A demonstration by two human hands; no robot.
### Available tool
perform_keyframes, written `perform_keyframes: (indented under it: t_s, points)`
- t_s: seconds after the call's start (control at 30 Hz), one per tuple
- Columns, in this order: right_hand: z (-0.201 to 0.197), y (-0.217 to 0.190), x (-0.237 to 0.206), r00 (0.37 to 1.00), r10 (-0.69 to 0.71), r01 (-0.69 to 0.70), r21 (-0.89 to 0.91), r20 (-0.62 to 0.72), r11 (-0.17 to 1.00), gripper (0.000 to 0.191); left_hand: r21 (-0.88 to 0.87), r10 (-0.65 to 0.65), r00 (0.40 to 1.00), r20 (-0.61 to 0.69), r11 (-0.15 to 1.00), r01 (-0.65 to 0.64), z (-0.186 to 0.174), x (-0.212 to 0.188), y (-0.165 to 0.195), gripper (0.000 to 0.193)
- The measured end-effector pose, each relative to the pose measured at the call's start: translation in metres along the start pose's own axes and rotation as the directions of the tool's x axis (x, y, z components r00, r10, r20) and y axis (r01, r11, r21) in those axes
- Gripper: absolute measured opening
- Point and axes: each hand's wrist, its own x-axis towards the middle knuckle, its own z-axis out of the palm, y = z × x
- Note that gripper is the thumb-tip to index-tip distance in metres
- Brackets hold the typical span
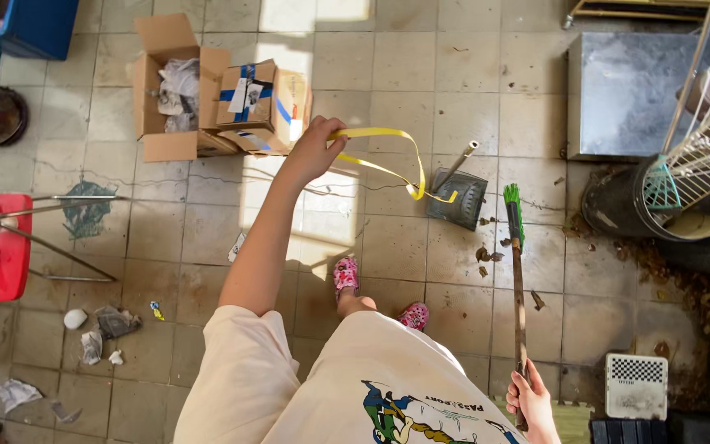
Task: The person sweeps paper scraps and debris across the tiled floor using a push broom, gathering piles into a metal dustpan held in the other hand. They carry the dustpan to an open cardboard box and sweep the collected debris into it, then return to sweep more areas of the floor.
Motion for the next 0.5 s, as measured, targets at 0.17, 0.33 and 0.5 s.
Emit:
perform_keyframes:
  t_s: [0.17,0.33,0.5]
  points:
    - [0.08,-0.02,-0.014,0.994,-0.086,0.079,-0.102,-0.063,0.992,0.068,-0.059,0.021,0.982,-0.186,0.998,-0.032,-0.142,-0.039,-0.06,0.015]
    - [0.16,-0.062,-0.022,0.917,-0.382,0.362,-0.162,-0.115,0.918,0.066,0.051,0.112,0.921,-0.374,0.994,-0.1,-0.282,-0.057,-0.122,0.014]
    - [0.24,-0.126,-0.034,0.815,-0.57,0.55,-0.165,-0.108,0.819,0.062,0.056,0.176,0.862,-0.474,0.984,-0.17,-0.399,-0.054,-0.188,0.013]
